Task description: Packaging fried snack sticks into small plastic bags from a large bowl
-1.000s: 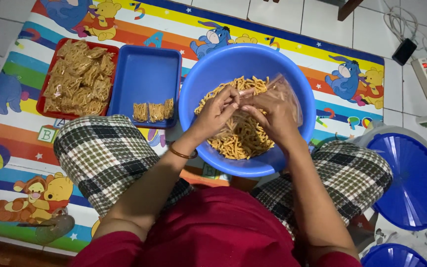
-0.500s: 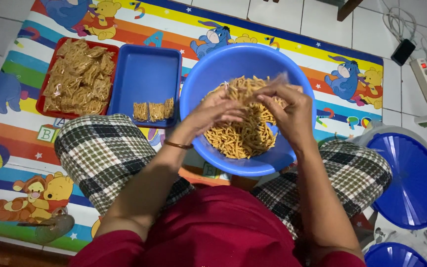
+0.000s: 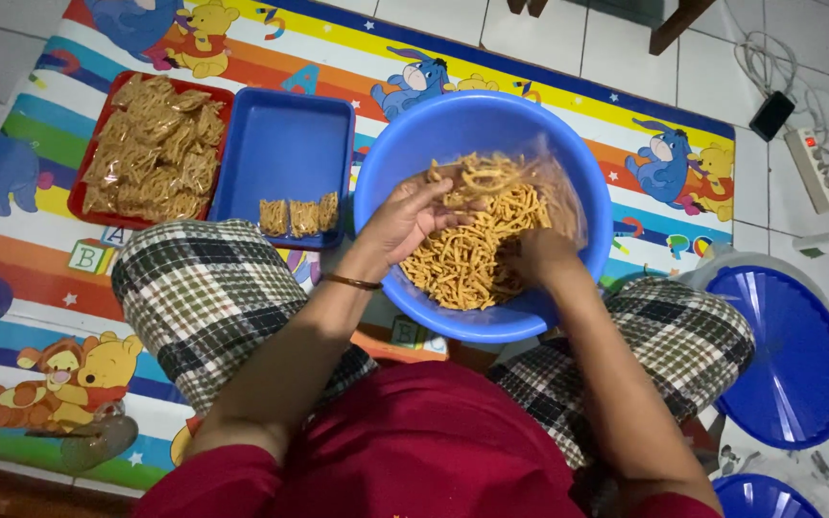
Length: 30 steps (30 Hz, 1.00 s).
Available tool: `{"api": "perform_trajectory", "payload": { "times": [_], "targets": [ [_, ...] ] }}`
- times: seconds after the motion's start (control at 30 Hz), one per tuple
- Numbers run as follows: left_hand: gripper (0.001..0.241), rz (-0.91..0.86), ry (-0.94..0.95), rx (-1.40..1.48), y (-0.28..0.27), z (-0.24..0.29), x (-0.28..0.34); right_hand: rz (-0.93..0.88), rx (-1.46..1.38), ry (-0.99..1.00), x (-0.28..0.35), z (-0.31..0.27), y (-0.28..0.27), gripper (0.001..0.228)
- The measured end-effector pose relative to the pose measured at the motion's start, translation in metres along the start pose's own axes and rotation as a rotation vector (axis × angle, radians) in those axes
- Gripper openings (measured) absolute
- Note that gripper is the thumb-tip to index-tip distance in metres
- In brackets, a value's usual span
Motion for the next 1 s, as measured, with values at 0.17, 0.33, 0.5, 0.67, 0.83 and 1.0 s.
{"api": "perform_trajectory", "payload": {
  "times": [0.17,0.33,0.5,0.67,0.83,1.0],
  "targets": [
    [0.037,0.0,-0.009,-0.018,0.012,0.005,0.006,-0.054,-0.015,0.03,-0.001,-0.006,0.004,0.055],
    [0.034,0.014,0.002,0.029,0.004,-0.02,0.013,-0.111,0.051,0.018,-0.004,-0.002,0.014,0.065],
    [0.031,0.004,-0.017,0.138,-0.006,-0.03,0.02,-0.1,0.026,0.004,-0.015,0.004,0.032,0.067],
    [0.032,-0.005,0.006,0.104,-0.009,-0.034,0.016,-0.091,0.062,0.013,-0.034,0.024,0.052,0.061],
    [0.032,0.024,0.025,0.108,-0.023,-0.042,0.008,-0.105,0.038,-0.005,-0.016,0.008,0.027,0.056],
    [0.021,0.031,0.036,0.23,-0.016,-0.026,0.016,-0.126,0.002,-0.008,0.006,0.004,0.003,0.055]
  ]
}}
Point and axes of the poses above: each hand's wrist, its own x-axis away from the middle knuckle, its own y-axis out of the palm, z = x × y, the point moved 6 cm from there along -x, towards the middle knuckle, and after that the axes turned 6 degrees about z, right-handed, at the moved point
